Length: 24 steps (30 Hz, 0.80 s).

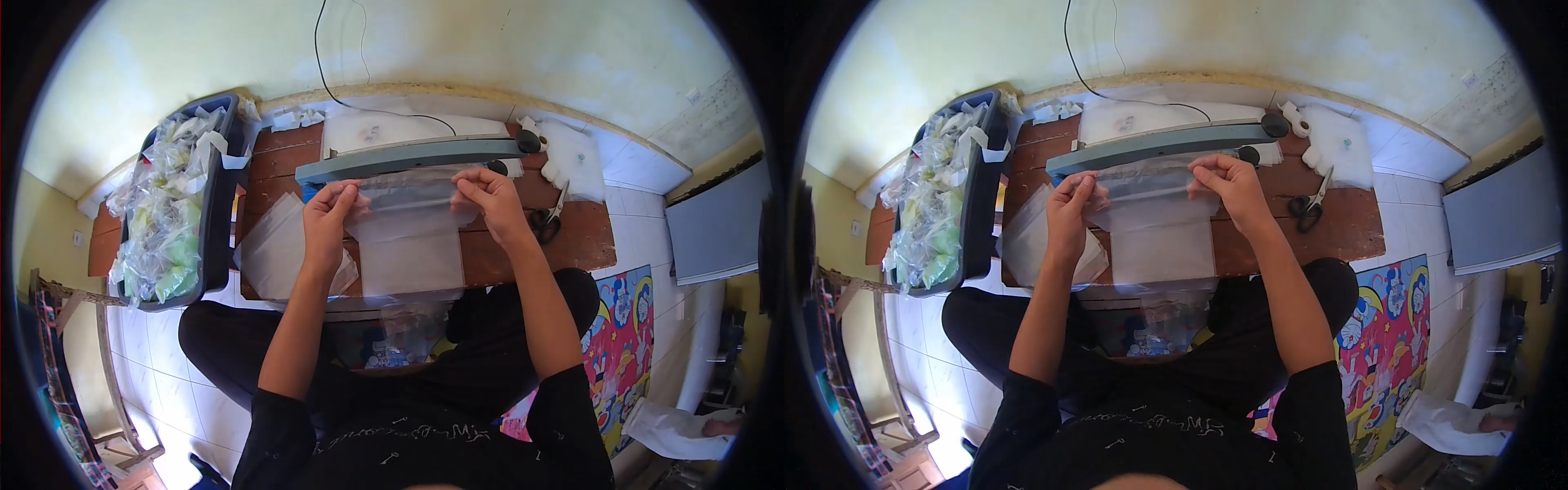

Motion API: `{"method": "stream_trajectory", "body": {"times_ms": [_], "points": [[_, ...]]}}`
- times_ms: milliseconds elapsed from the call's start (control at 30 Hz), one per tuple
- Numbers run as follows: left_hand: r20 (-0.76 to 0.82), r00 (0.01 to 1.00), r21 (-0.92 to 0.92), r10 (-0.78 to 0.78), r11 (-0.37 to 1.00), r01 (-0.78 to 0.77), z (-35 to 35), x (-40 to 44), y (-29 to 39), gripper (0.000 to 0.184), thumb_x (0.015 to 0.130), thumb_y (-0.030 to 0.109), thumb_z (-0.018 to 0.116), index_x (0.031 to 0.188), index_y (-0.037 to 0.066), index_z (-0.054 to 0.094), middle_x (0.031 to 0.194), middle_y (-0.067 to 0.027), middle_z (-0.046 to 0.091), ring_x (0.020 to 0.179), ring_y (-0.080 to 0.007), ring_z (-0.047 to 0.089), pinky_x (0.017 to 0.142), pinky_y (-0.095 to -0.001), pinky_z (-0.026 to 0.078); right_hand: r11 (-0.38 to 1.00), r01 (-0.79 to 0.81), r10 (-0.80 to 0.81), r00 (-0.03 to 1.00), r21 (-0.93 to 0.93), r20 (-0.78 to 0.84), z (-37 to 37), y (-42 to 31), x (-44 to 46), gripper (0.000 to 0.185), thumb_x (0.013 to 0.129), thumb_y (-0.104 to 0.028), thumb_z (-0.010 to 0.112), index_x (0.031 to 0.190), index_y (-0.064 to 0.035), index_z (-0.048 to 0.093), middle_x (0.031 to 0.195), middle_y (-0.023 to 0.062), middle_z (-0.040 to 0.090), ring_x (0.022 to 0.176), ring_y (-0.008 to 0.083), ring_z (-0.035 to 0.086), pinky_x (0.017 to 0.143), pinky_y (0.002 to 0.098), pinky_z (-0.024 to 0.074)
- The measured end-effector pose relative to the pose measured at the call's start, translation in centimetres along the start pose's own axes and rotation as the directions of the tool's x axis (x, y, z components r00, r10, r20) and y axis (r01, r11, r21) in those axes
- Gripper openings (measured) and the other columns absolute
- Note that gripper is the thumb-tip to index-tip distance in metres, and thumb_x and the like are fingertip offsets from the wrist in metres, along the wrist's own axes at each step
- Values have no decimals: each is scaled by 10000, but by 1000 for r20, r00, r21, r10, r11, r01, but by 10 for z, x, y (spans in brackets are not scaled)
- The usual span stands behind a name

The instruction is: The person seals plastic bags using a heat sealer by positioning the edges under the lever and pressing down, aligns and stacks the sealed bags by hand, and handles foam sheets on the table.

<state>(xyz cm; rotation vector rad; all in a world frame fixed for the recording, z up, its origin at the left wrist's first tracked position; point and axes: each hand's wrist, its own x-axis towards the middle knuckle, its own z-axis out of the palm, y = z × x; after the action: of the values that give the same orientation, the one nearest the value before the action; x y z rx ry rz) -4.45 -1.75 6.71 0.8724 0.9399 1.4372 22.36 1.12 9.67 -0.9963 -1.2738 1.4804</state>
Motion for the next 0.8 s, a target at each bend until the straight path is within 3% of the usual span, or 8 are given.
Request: {"method": "stream_trajectory", "body": {"times_ms": [267,400,500,600,667,733,800], "points": [[-67,998,-30,20,999,-22,0,1,-3,179,927,157,582,1007,6,633,817,-76,672,711,-117,628,650,-252,512,999,-24,26,999,31,-38,9,-7,1,167,904,-117,599,977,32,619,751,77,660,674,148,633,701,254,495],[7,999,-140,39,989,-38,2,0,-2,186,924,163,587,1022,11,629,848,-84,679,708,-117,628,668,-248,504,999,-9,13,998,49,-69,16,-16,-4,160,919,-130,577,956,23,605,752,79,657,669,153,636,686,260,504],[92,986,-20,-136,990,138,9,-9,9,180,907,148,617,1015,5,639,904,-94,689,774,-121,636,718,-236,482,993,-5,18,994,121,-111,20,-17,-5,155,927,-140,568,932,12,597,755,82,655,669,156,639,679,268,513],[85,987,92,-140,987,132,7,-7,2,210,874,126,651,1024,-19,627,864,-84,685,740,-133,634,688,-277,503,989,8,13,990,145,-141,19,-11,-2,154,930,-150,571,902,1,588,760,86,655,667,158,639,677,274,521],[63,986,48,-155,987,152,0,-7,1,185,835,100,692,967,-23,651,839,-77,688,745,-126,633,707,-274,495,992,31,-15,992,124,-127,18,-7,1,156,929,-156,579,890,-5,582,762,88,655,666,159,640,678,275,524],[49,995,183,-84,980,74,-13,-3,-4,170,831,106,698,945,-14,659,834,-73,687,737,-119,628,720,-259,486,994,81,-76,994,69,-81,18,-4,3,155,918,-155,602,881,-7,574,765,88,655,678,158,643,682,270,527],[17,999,132,-32,991,30,-9,-4,2,91,814,63,711,860,-1,665,785,-64,683,695,-97,618,657,-217,471,994,92,-89,995,62,-52,16,-4,2,149,914,-150,608,887,-7,574,766,89,655,694,158,645,687,271,530]]}}
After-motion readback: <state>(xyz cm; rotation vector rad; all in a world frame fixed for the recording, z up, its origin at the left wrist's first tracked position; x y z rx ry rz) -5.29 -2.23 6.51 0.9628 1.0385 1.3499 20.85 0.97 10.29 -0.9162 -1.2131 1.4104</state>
